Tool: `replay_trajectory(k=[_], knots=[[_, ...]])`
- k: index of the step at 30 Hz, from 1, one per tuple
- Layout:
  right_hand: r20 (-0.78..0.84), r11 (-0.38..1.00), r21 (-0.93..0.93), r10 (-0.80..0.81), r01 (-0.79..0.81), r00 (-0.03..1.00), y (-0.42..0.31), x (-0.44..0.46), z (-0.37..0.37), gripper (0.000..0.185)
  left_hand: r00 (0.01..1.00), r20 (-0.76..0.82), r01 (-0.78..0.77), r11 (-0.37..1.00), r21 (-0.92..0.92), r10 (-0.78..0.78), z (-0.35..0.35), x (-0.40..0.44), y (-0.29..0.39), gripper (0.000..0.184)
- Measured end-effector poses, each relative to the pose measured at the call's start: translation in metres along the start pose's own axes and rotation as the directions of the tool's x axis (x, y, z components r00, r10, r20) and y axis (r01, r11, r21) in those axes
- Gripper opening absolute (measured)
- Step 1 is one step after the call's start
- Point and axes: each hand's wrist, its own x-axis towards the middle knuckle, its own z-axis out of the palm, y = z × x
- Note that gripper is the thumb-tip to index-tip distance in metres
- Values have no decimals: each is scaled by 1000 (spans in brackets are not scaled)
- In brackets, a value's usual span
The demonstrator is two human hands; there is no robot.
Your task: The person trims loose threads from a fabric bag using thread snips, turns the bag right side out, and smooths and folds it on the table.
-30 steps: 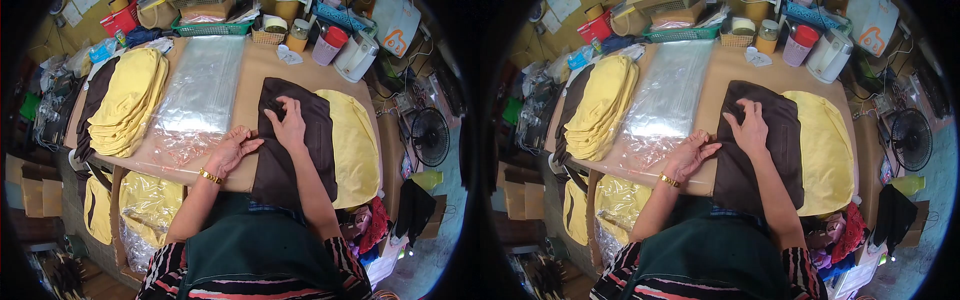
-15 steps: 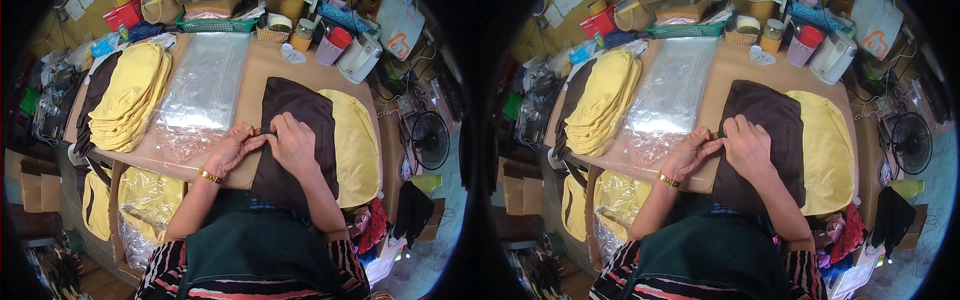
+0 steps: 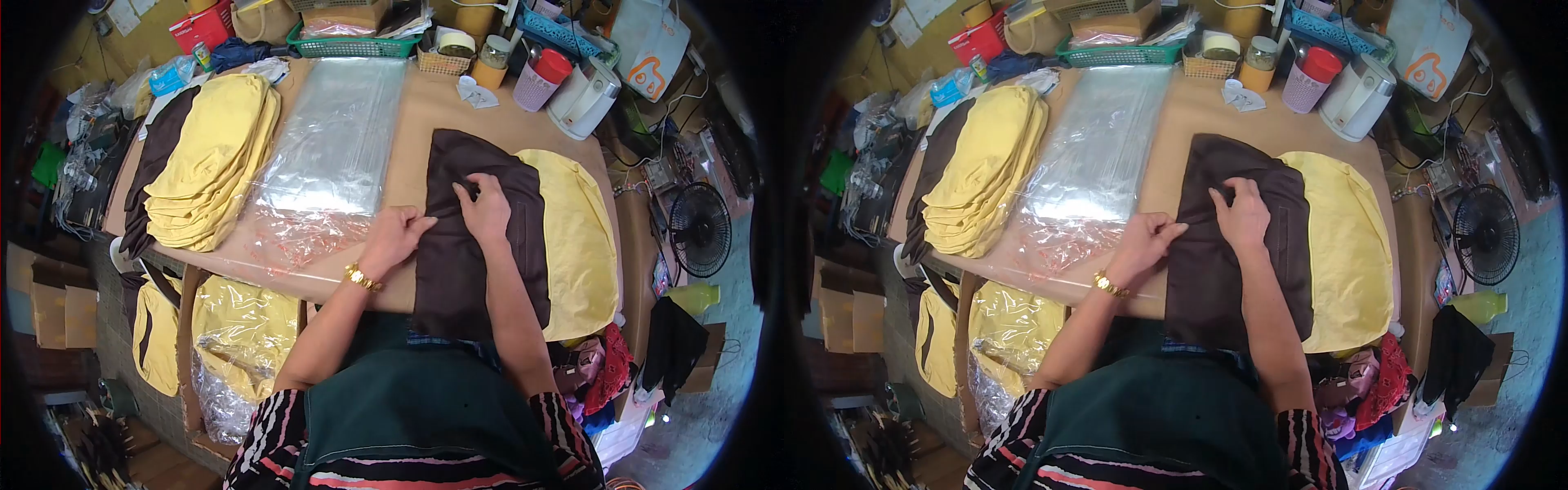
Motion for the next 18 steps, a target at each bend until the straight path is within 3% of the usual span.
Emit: replay_trajectory(k=[1, 2, 3, 5, 7, 10, 12, 16, 18], knots=[[1, 1000, -5, 4, -4, 1000, 2, -1, 2, 31, 989, -82, -101, 960, 260, 126, -6, -5, 7, 33], [34, 997, 24, -71, 71, 997, 3, -3, 7, 28, 993, -78, -80, 987, 140, 92, -12, -13, 14, 38], [65, 988, 57, -146, 143, 987, 0, -6, 9, 25, 994, -71, -76, 988, 137, 87, -16, -18, 17, 38], [133, 986, 27, -169, 167, 977, -7, -12, 9, 23, 989, -107, -53, 917, 395, 103, -25, -23, 17, 39], [108, 989, 105, -119, 108, 987, -10, -14, 11, 25, 981, -140, -75, 933, 353, 131, -37, -27, 8, 38], [-4, 978, 199, -61, 61, 998, 1, -9, 15, 19, 969, -243, 12, 980, 199, 37, -65, -30, 9, 39], [-94, 971, 223, -71, 91, 993, 3, -9, 18, 18, 935, -328, 89, 985, -147, -134, -75, -25, 15, 39], [-113, 962, 263, -45, 74, 993, -6, -8, 10, 20, 937, -347, -49, 968, -246, -41, -9, -3, 28, 42], [36, 950, 294, 101, -107, 994, -8, -6, 3, 19, 938, -345, -115, 964, -241, 26, 8, 8, 18, 43]])
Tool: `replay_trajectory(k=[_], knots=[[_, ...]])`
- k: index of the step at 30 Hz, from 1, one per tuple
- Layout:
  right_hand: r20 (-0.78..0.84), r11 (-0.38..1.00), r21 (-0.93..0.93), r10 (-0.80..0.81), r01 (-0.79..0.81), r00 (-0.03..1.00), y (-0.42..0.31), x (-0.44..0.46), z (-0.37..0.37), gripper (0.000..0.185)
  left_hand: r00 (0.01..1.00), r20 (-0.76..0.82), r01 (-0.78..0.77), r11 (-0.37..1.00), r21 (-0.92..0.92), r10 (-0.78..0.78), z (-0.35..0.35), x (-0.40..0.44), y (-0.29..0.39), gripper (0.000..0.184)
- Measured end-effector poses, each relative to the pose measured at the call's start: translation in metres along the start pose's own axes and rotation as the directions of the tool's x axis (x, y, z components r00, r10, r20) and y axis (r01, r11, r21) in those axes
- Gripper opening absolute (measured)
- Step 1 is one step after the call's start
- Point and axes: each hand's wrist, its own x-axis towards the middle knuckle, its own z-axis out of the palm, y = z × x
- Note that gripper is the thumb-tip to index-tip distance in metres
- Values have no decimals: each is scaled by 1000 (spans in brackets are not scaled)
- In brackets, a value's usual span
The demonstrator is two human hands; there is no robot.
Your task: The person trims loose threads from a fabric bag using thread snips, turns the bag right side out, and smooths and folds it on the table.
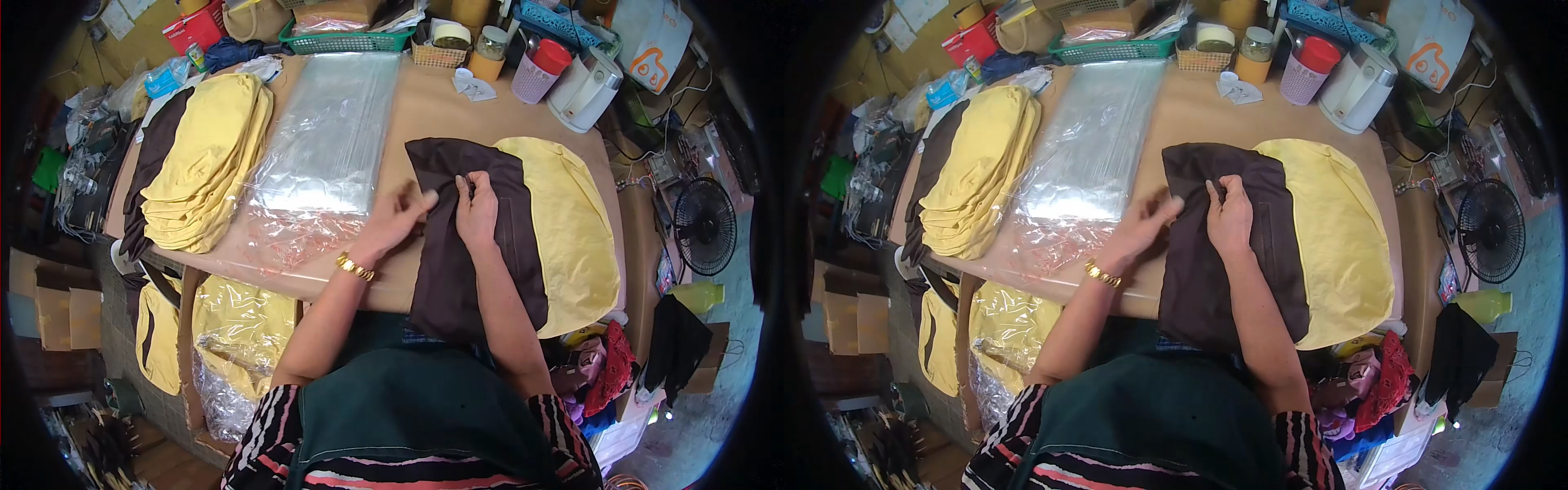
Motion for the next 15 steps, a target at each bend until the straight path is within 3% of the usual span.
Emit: replay_trajectory(k=[2, 4, 6, 7, 10, 11, 13, 15], knots=[[-79, 1000, -6, -29, 29, 996, 10, 2, 2, 19, 912, 400, 64, 993, 94, -97, 1, 15, -39, 41], [-160, 999, -13, -51, 50, 986, 17, 5, -2, 19, 929, 351, 75, 990, 123, -115, -19, 15, -33, 41], [-211, 999, 40, 37, -30, 977, 20, 9, -7, 21, 945, 300, 88, 984, 156, -132, -27, 15, -26, 42], [-216, 999, 41, 38, -29, 976, 20, 10, -7, 21, 944, 279, 160, 983, 88, -179, -29, 15, -21, 43], [-205, 996, 46, 81, -73, 975, 14, 11, -7, 22, 919, 228, 355, 927, -123, -321, -35, 15, -7, 47], [-128, 988, 108, 120, -106, 985, 11, 10, -8, 24, 904, 216, 411, 891, -195, -370, -37, 14, -2, 49], [-46, 975, 170, 152, -142, 987, 8, 9, -7, 27, 880, 295, 421, 899, -117, -373, -8, 9, 4, 59], [-46, 983, -162, -96, 87, 994, 6, 7, -7, 34, 942, 249, 243, 969, -47, -225, 6, 21, -5, 48]])
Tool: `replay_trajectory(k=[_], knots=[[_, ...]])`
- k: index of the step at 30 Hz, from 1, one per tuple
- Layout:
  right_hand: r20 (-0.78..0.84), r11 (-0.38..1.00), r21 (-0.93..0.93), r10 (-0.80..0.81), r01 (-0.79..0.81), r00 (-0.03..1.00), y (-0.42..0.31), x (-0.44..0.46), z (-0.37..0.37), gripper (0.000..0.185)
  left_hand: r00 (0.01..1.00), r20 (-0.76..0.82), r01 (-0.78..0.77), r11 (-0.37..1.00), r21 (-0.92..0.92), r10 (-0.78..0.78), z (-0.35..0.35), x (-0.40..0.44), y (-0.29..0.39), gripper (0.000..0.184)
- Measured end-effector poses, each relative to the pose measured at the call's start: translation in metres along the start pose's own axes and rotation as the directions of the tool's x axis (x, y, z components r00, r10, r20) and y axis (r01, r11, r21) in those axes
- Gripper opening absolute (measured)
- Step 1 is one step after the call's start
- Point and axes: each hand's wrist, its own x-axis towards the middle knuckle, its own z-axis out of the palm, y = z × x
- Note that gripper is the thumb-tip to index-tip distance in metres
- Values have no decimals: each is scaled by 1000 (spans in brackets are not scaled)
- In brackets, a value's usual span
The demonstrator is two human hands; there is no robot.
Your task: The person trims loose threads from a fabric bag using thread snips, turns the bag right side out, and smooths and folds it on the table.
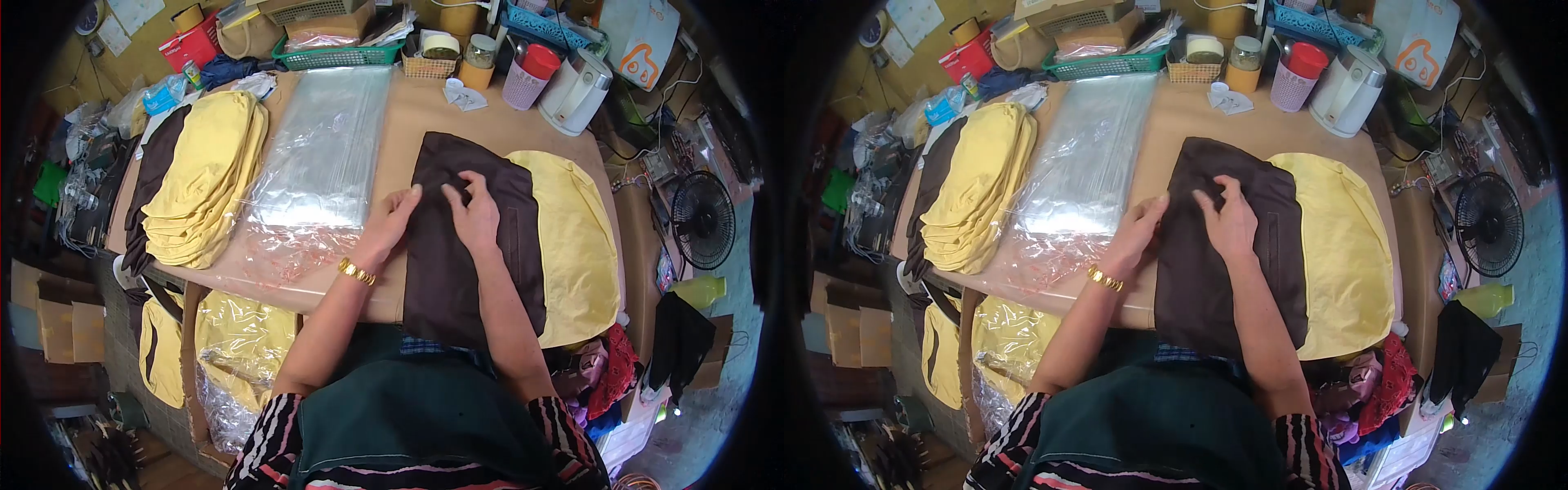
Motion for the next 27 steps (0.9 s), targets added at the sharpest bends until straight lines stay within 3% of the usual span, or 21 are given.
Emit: replay_trajectory(k=[1, 4, 6, 7, 8, 10, 12, 14, 15, 16, 18, 19, 23, 27], knots=[[0, 1000, -2, 3, -3, 1000, 0, -2, -1, 34, 1000, 3, 2, 1000, 0, -2, 0, 11, -13, 48], [194, 995, -92, -21, 40, 981, -1, 0, -2, 31, 997, 5, -81, 996, -39, 81, 0, 27, -28, 37], [168, 999, -49, 10, -2, 986, 4, -1, 0, 24, 977, -157, -146, 989, 1, 145, -9, 21, -27, 32], [125, 999, -32, 1, 3, 992, 8, -2, 2, 23, 976, -206, -116, 967, -227, 69, -7, 14, -17, 27], [83, 1000, -16, -9, 10, 997, 13, -3, 4, 22, 977, -204, -115, 967, -227, 68, -10, 13, -14, 27], [68, 1000, 21, 18, -20, 997, 12, -2, 4, 21, 910, -389, -272, 918, -288, 147, -29, 10, -12, 20], [56, 997, 62, 41, -44, 998, 10, -1, 4, 21, 922, -369, -217, 949, -230, 121, -41, 6, -5, 24], [87, 995, 65, 70, -76, 994, 8, 0, 3, 21, 977, -211, -33, 986, -161, -2, -42, 4, 8, 34], [87, 995, 67, 70, -76, 994, 8, 0, 3, 21, 988, -154, -17, 996, -93, 2, -35, 6, 4, 43], [85, 995, 68, 70, -76, 994, 9, 0, 3, 21, 988, -155, -16, 996, -92, 2, -23, 7, 4, 43], [79, 994, 69, 74, -80, 994, 8, 0, 3, 21, 998, -24, -52, 982, 183, 57, -4, 7, 5, 40], [73, 994, 73, 71, -77, 995, 8, 0, 2, 21, 991, 60, -129, 980, 154, 121, -4, 11, -1, 30], [74, 991, 100, 84, -91, 994, 8, 0, 0, 21, 999, -17, -46, 996, 81, 48, -14, 19, -11, 23], [-1, 992, 112, 58, -58, 998, 9, 1, 3, 21, 999, -13, -45, 984, 170, 47, -30, 8, -10, 22]])
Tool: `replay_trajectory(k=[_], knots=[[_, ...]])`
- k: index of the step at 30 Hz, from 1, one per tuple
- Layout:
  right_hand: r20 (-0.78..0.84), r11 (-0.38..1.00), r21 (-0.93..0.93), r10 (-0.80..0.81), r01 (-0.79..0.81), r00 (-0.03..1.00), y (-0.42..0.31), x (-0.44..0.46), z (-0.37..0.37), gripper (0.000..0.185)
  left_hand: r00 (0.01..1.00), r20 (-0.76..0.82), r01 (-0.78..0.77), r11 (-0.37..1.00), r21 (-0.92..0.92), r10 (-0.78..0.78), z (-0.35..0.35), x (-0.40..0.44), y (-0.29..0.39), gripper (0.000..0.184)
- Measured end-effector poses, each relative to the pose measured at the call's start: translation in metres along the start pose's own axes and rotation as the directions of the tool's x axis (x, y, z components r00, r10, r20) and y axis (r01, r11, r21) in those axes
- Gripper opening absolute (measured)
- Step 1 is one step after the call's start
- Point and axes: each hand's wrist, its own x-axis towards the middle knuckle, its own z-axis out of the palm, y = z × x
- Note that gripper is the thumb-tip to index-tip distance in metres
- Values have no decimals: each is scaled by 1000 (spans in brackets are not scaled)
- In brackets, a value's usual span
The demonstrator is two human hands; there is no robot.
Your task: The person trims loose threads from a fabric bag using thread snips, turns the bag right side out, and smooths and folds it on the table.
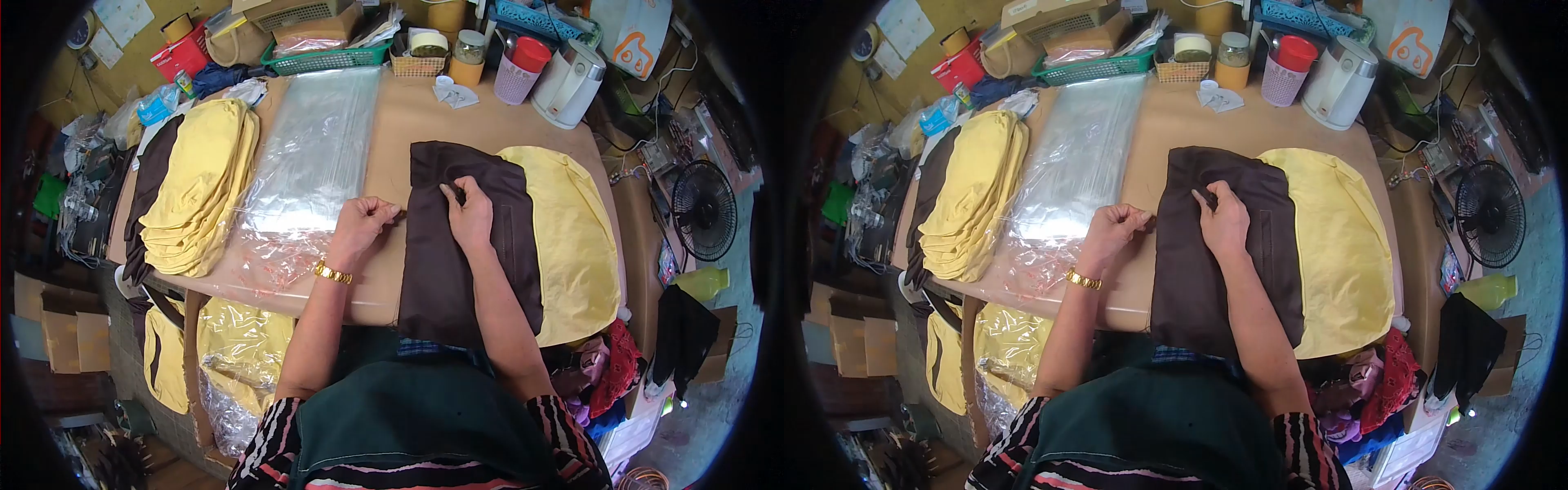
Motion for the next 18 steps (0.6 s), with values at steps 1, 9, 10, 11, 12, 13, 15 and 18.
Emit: replay_trajectory(k=[1, 9, 10, 11, 12, 13, 15, 18], knots=[[8, 1000, 5, 5, -5, 1000, 1, 0, 1, 21, 1000, 15, 4, 999, 34, -4, -3, -2, 0, 23], [-76, 996, 57, -59, 64, 995, 2, 0, 2, 21, 983, -142, 76, 964, -255, -115, -7, -15, 2, 32], [-51, 998, 40, -46, 49, 998, 2, 1, 1, 19, 969, -211, 69, 961, -267, -128, 0, -16, 5, 34], [-25, 999, 24, -31, 32, 999, 2, 1, 1, 18, 968, -215, 68, 962, -266, -128, 8, -18, 8, 34], [-22, 999, 27, -33, 33, 999, 2, 1, 1, 18, 986, -142, 63, 980, -190, -91, 17, -22, 12, 33], [-13, 999, 29, -19, 20, 1000, 2, 1, 1, 18, 996, -65, 54, 992, -114, -61, 25, -23, 14, 33], [-5, 1000, 31, -6, 6, 1000, 3, 0, 2, 18, 999, -41, -12, 989, -148, 6, 32, -18, 5, 25], [-13, 999, 41, -13, 13, 1000, 3, 1, 0, 18, 995, -37, 70, 940, -334, -88, 35, -12, -6, 18]])
